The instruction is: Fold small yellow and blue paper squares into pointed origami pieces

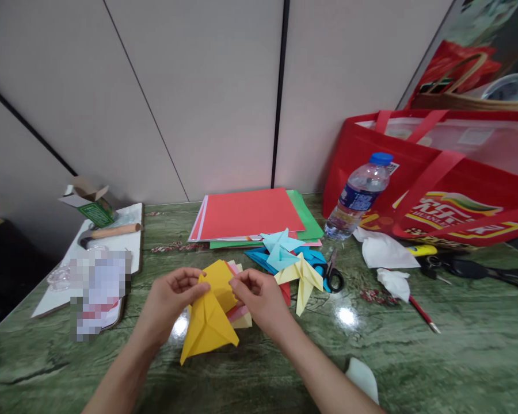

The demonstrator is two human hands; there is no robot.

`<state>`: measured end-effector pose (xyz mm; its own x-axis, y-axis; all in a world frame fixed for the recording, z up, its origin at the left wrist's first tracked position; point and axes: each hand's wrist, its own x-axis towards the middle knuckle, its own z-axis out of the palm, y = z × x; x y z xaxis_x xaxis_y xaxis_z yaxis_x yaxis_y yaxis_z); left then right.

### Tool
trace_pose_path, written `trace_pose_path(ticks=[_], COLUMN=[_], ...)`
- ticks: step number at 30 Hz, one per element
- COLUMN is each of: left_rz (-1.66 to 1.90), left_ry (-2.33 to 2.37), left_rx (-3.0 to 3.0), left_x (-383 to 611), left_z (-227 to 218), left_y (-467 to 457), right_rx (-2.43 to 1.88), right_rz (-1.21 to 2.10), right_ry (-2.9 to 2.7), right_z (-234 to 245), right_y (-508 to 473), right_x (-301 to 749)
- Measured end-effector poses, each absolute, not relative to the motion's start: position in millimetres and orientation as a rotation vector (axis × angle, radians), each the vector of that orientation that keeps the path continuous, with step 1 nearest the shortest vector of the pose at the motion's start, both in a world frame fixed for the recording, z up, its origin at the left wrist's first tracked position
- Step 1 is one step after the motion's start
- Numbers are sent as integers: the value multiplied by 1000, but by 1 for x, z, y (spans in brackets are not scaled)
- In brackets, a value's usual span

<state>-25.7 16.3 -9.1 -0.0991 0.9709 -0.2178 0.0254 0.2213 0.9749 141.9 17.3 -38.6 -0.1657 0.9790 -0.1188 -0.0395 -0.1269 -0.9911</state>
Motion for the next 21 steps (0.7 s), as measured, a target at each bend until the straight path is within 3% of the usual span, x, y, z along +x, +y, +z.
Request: trace_pose_path(ticks=[6,21], left_rz=[1025,827], left_ry=[1295,1338], left_rx=[1140,1186], left_x=[-2,4], left_z=[-10,-18], left_y=[6,1], right_rx=[-1058,-1103], right_rz=[1616,1562], right_ry=[-1284,-1187], right_z=[-34,-33], right_y=[14,14], right_x=[141,141])
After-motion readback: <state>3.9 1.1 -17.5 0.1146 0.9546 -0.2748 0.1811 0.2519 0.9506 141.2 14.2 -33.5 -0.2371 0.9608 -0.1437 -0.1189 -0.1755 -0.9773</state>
